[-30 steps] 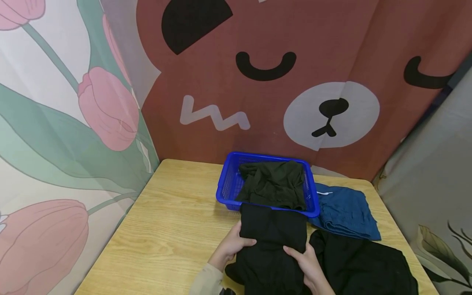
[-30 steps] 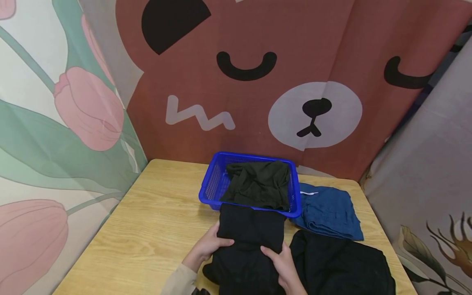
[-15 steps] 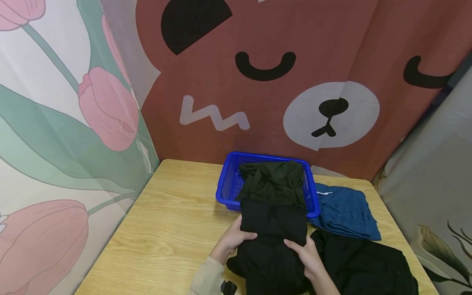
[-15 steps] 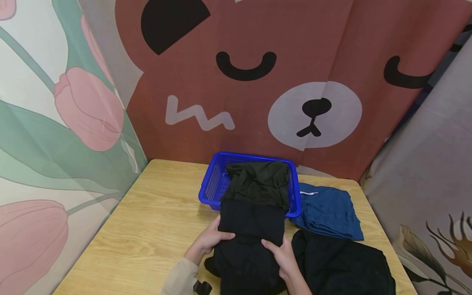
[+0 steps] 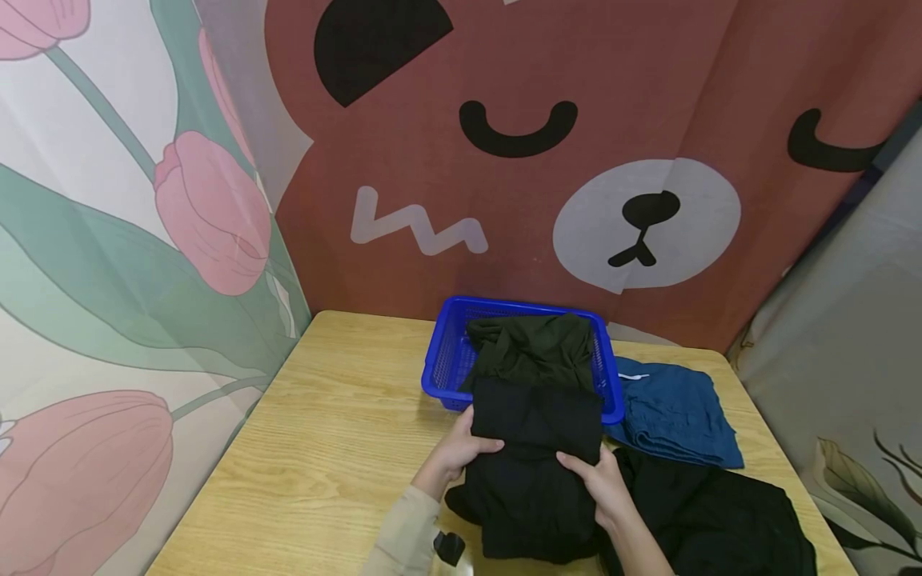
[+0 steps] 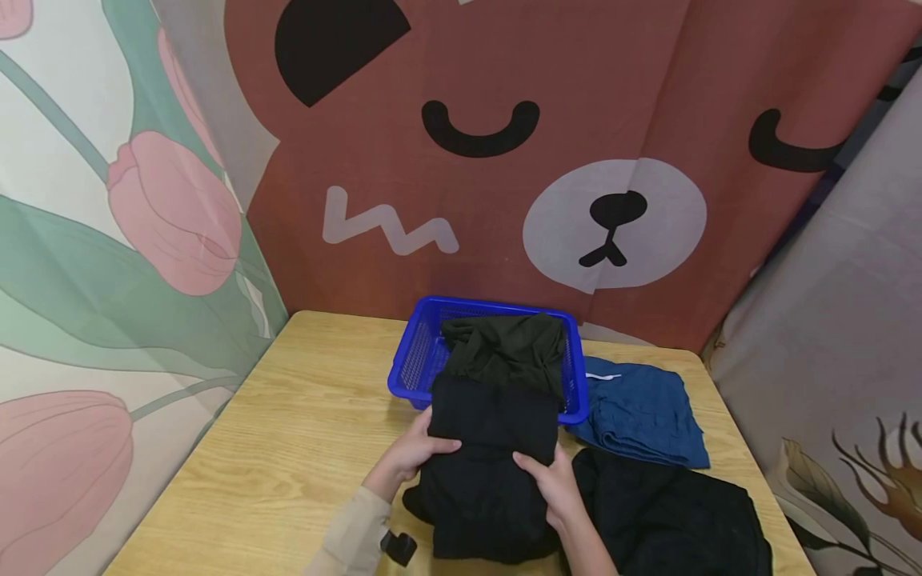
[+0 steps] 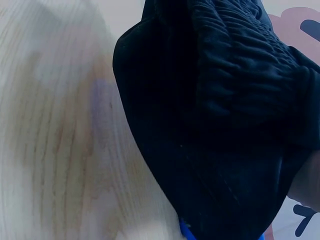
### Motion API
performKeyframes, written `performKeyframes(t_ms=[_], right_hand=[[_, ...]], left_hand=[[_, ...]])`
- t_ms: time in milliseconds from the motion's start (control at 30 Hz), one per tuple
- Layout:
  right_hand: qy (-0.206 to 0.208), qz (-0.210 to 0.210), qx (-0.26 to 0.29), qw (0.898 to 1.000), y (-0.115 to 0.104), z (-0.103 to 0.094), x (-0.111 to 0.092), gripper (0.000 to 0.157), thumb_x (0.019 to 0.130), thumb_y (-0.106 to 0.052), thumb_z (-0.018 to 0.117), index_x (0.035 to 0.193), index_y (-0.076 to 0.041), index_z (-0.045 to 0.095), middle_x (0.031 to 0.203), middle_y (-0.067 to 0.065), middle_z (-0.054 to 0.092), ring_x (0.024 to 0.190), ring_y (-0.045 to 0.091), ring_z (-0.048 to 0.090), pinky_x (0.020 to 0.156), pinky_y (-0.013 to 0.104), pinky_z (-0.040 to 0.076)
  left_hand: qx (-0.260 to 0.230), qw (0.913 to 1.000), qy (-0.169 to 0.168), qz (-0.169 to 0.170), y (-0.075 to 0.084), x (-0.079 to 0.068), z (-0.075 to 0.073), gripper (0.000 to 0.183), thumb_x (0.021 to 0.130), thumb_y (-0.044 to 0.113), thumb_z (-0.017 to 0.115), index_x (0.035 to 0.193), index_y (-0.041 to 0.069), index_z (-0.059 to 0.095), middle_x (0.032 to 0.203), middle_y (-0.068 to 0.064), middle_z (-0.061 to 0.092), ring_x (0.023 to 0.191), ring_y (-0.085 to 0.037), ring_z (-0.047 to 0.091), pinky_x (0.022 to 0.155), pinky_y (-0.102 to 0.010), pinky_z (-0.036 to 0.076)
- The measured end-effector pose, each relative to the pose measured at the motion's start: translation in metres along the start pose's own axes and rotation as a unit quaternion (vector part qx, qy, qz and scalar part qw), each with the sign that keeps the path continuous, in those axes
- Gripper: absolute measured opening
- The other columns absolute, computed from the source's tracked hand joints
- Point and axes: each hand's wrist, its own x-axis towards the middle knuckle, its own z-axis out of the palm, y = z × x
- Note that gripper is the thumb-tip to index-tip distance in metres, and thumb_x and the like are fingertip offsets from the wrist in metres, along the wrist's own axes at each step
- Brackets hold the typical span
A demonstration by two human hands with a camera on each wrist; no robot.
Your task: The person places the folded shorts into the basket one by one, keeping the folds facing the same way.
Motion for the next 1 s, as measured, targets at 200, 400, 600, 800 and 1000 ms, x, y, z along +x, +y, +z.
performKeyframes(t_ms=[200, 400, 600, 800, 1000], right_hand=[[-0.006, -0.007, 0.008, 1.000, -0.005, 0.000, 0.003, 0.059, 0.081, -0.012, 0.064, 0.131, -0.003, 0.034, 0.111, 0.010, 0.052, 0.084, 0.019, 0.058, 0.071, 0.034, 0.048], [-0.009, -0.015, 0.019, 1.000, -0.008, -0.001, 0.006, 0.060, 0.081, -0.010, 0.064, 0.132, -0.004, 0.031, 0.111, 0.009, 0.052, 0.083, 0.018, 0.058, 0.072, 0.034, 0.048], [-0.009, -0.026, 0.027, 0.999, -0.010, -0.001, 0.009, 0.060, 0.081, -0.009, 0.063, 0.132, -0.004, 0.031, 0.111, 0.008, 0.051, 0.084, 0.016, 0.057, 0.073, 0.033, 0.047], [-0.007, -0.026, 0.025, 0.999, -0.014, -0.004, 0.013, 0.063, 0.081, -0.011, 0.064, 0.133, -0.004, 0.029, 0.115, 0.008, 0.049, 0.085, 0.014, 0.056, 0.074, 0.031, 0.046], [-0.013, -0.023, 0.037, 0.999, -0.019, -0.005, 0.017, 0.063, 0.082, -0.010, 0.063, 0.134, -0.005, 0.028, 0.118, 0.009, 0.047, 0.087, 0.014, 0.056, 0.075, 0.031, 0.046]], left_hand=[[-0.005, 0.9999, 0.001, 0.010, 0.003, 0.004, 0.000, 0.075, 0.074, -0.010, 0.062, 0.137, -0.001, 0.024, 0.131, -0.019, 0.039, 0.115, -0.030, 0.040, 0.097, -0.045, 0.030], [-0.014, 0.9998, 0.010, 0.005, 0.007, 0.008, 0.000, 0.073, 0.075, -0.009, 0.062, 0.137, 0.000, 0.026, 0.131, -0.019, 0.041, 0.115, -0.029, 0.041, 0.097, -0.044, 0.031], [-0.003, 0.9999, 0.011, -0.010, 0.012, 0.011, 0.000, 0.072, 0.077, -0.007, 0.062, 0.137, 0.002, 0.026, 0.132, -0.018, 0.040, 0.116, -0.029, 0.040, 0.097, -0.044, 0.031], [-0.002, 0.9998, 0.012, -0.015, 0.015, 0.016, 0.001, 0.075, 0.077, -0.006, 0.063, 0.139, 0.003, 0.023, 0.135, -0.017, 0.036, 0.120, -0.030, 0.036, 0.099, -0.045, 0.027], [-0.013, 0.9997, 0.016, -0.013, 0.017, 0.021, 0.000, 0.077, 0.074, -0.006, 0.065, 0.139, 0.004, 0.025, 0.132, -0.016, 0.040, 0.115, -0.028, 0.041, 0.097, -0.043, 0.031]])
